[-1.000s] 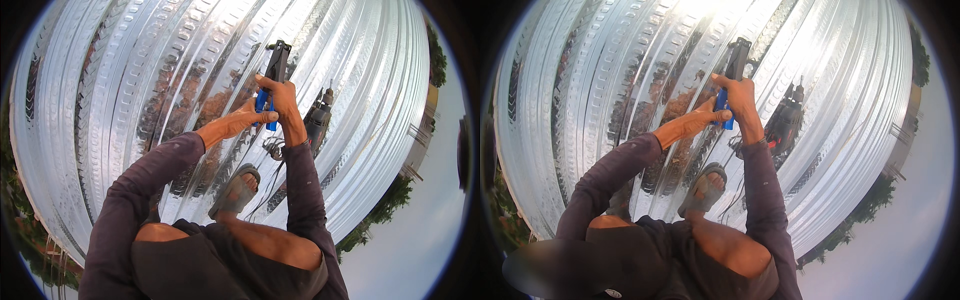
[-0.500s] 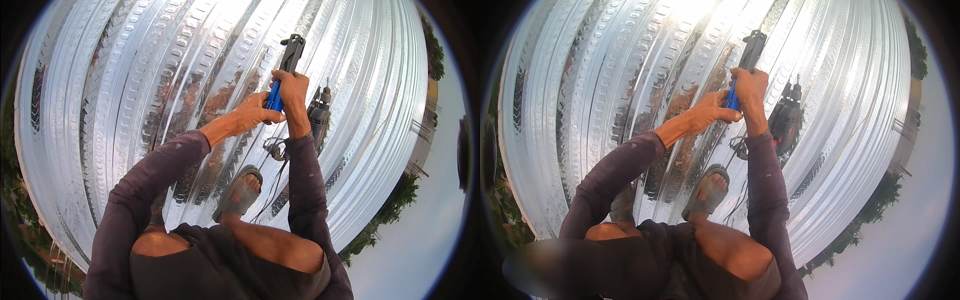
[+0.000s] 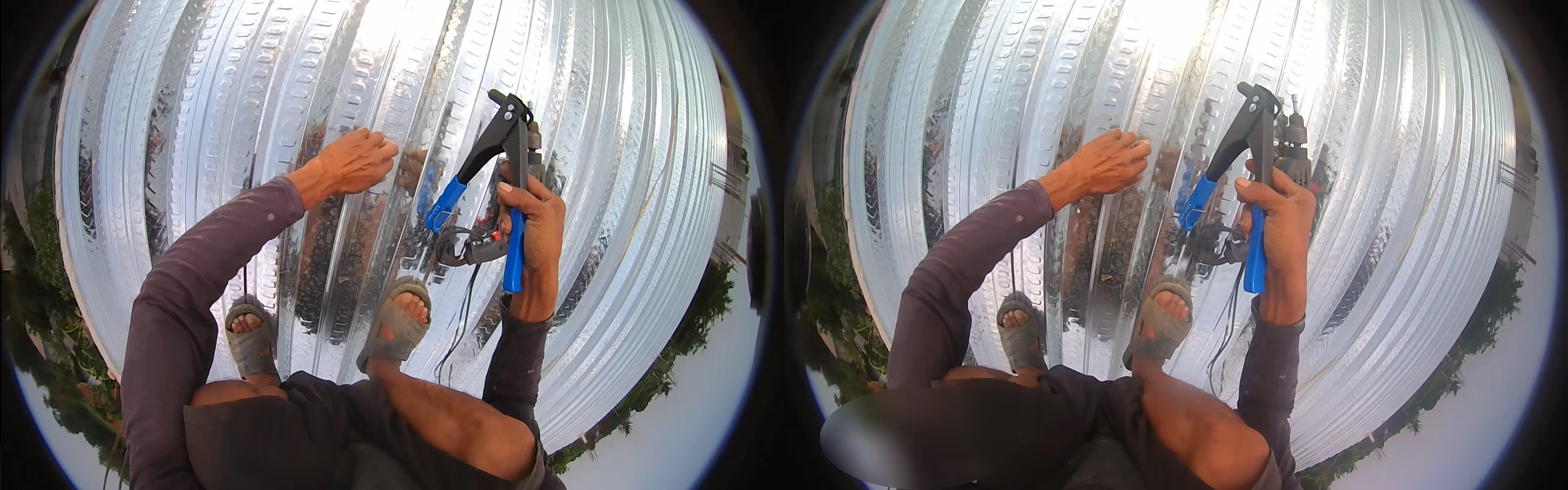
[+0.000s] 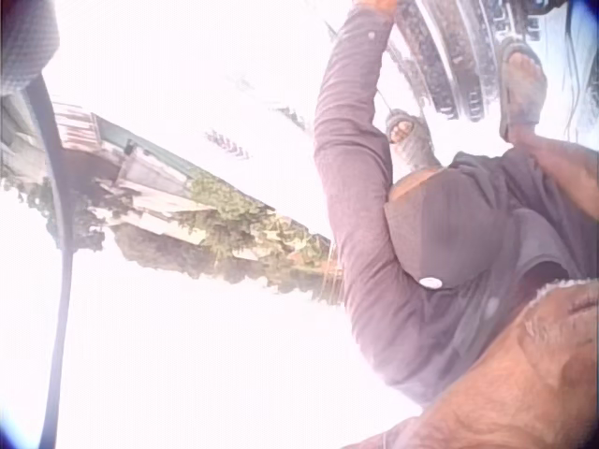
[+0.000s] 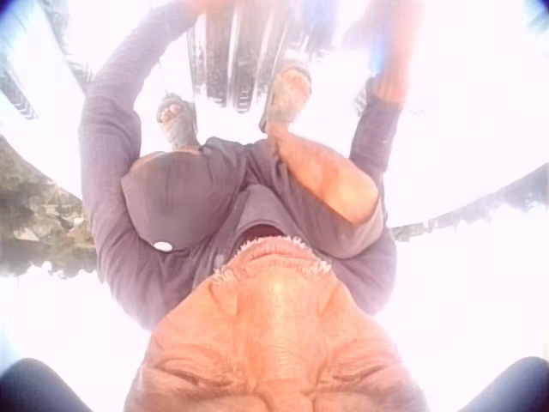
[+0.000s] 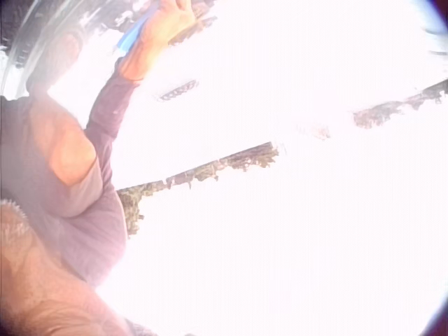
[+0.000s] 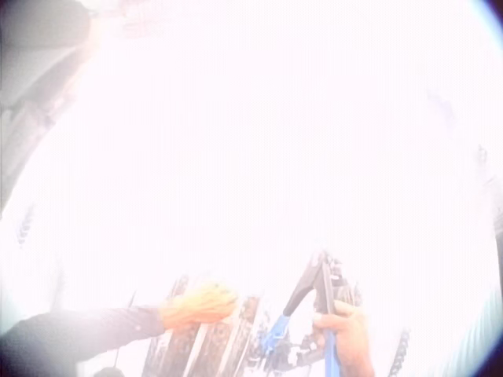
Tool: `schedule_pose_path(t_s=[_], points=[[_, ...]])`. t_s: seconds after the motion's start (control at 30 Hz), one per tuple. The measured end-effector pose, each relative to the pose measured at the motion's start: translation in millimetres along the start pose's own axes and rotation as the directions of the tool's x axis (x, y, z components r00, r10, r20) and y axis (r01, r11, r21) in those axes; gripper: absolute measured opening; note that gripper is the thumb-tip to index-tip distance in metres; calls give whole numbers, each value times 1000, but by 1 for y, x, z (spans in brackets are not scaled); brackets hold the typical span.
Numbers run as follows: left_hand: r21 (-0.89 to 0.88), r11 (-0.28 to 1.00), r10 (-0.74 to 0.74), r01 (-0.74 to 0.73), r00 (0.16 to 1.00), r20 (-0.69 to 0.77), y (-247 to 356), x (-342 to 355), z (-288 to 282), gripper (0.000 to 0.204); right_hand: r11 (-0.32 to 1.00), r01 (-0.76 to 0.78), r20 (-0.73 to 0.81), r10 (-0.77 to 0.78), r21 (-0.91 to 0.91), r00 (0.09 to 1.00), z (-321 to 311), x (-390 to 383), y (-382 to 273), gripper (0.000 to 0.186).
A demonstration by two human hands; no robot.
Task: The person secures a corrugated metal roof panel using a corded drill and a manual rivet gun. They drill pilot holes, insert fasteners, and use the rivet gun to clamp the panel to the roof structure.
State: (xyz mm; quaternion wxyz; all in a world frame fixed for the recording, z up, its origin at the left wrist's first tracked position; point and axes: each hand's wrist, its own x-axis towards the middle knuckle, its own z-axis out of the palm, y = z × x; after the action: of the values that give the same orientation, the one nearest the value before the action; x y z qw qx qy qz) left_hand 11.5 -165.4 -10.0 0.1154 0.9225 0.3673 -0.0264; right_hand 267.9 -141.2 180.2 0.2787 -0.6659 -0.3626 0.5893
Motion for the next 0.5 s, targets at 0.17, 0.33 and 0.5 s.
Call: schedule_pose_path(t_s=[0.17, 0.33, 0.5], points=[[69, 894, 434, -442, 894, 108, -43, 16, -14, 24, 987, 0, 49, -8, 158, 999, -8, 2, 13, 24], [114, 829, 526, -548, 832, 175, -43, 27, -20, 26, 978, -44, 107, 22, 205, 994, -13, 0, 24, 15], [3, 924, 377, -382, 914, 150, -36, 11, -20, 31, 982, -42, 201, 4, 182, 979, -22, 6, 37, 14]])
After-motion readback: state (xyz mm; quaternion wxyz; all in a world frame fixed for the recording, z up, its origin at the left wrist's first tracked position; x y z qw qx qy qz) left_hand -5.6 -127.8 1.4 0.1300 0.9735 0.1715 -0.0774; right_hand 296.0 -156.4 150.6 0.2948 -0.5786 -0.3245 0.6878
